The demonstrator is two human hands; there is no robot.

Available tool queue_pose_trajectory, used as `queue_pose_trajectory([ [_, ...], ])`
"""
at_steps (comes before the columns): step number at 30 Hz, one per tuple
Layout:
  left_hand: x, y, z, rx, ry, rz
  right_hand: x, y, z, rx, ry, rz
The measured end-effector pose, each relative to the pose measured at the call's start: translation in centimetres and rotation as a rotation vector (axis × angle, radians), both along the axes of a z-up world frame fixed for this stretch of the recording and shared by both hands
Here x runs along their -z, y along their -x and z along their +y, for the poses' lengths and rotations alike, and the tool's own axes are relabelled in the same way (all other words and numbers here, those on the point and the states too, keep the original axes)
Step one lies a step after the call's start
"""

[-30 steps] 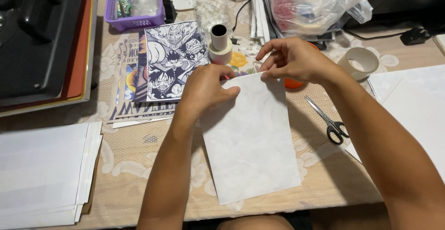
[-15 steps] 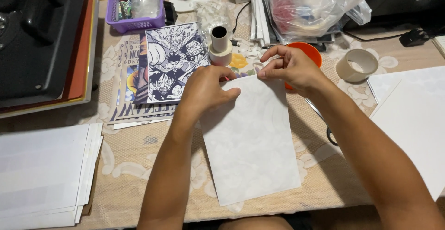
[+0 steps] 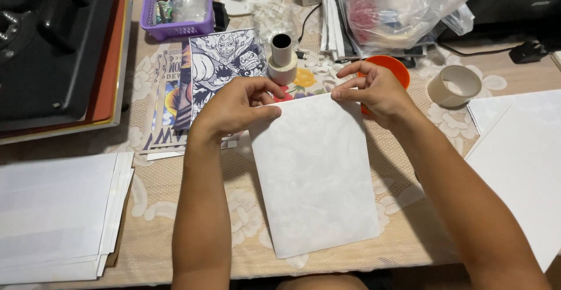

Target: The person is carefully aligning a printed graphic onto a white sheet of paper and securing the edges with small pieces of adhesive tape.

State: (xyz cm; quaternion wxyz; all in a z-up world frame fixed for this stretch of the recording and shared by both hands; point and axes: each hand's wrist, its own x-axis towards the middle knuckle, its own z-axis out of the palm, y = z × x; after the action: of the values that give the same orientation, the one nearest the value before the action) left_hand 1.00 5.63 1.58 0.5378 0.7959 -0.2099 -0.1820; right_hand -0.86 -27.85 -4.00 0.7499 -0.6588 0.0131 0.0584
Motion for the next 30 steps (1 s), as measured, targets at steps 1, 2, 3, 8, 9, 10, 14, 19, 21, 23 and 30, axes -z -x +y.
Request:
queue_pose_trajectory([
  [1,0.0,-0.1,0.0,0.000,0.000,-0.001,0.1,-0.1,0.0,0.000,0.000,-0.001],
  [2,0.0,-0.3,-0.1,0.008,0.036,-0.005,0.3,-0.1,-0.1,0.023,-0.035,-0.002],
  [3,0.1,-0.3,-0.1,0.015,0.072,-0.006,0.6,-0.1,0.0,0.045,-0.072,0.001],
  [8,0.9,-1.0,0.2,0.025,0.118,0.067,3.9,1.5,-0.8,0.041,-0.125,0.031],
  [9,1.1,-1.3,0.4,0.020,0.142,0.088,4.6,1.8,-1.0,0.022,-0.123,0.052],
  [10,1.6,-1.4,0.5,0.018,0.143,0.088,4.3,3.4,-1.1,0.020,-0.122,0.053],
  [14,1.4,-1.3,1.6,-0.093,0.205,0.085,6.0,8.4,-3.6,-0.127,0.093,0.144],
  [19,0.0,-0.7,4.2,-0.224,0.263,0.058,7.6,13.0,-5.8,-0.231,0.195,0.227],
  [21,1.2,-1.4,5.1,-0.281,0.336,0.039,8.4,13.2,-7.9,-0.022,0.084,0.088],
  [23,3.4,-2.0,5.4,-0.356,0.468,0.047,7.1,13.4,-7.9,0.082,-0.131,0.013],
  [30,9.8,0.1,2.7,-0.704,0.899,0.171,3.2,15.7,-0.1,0.287,-0.203,-0.161],
])
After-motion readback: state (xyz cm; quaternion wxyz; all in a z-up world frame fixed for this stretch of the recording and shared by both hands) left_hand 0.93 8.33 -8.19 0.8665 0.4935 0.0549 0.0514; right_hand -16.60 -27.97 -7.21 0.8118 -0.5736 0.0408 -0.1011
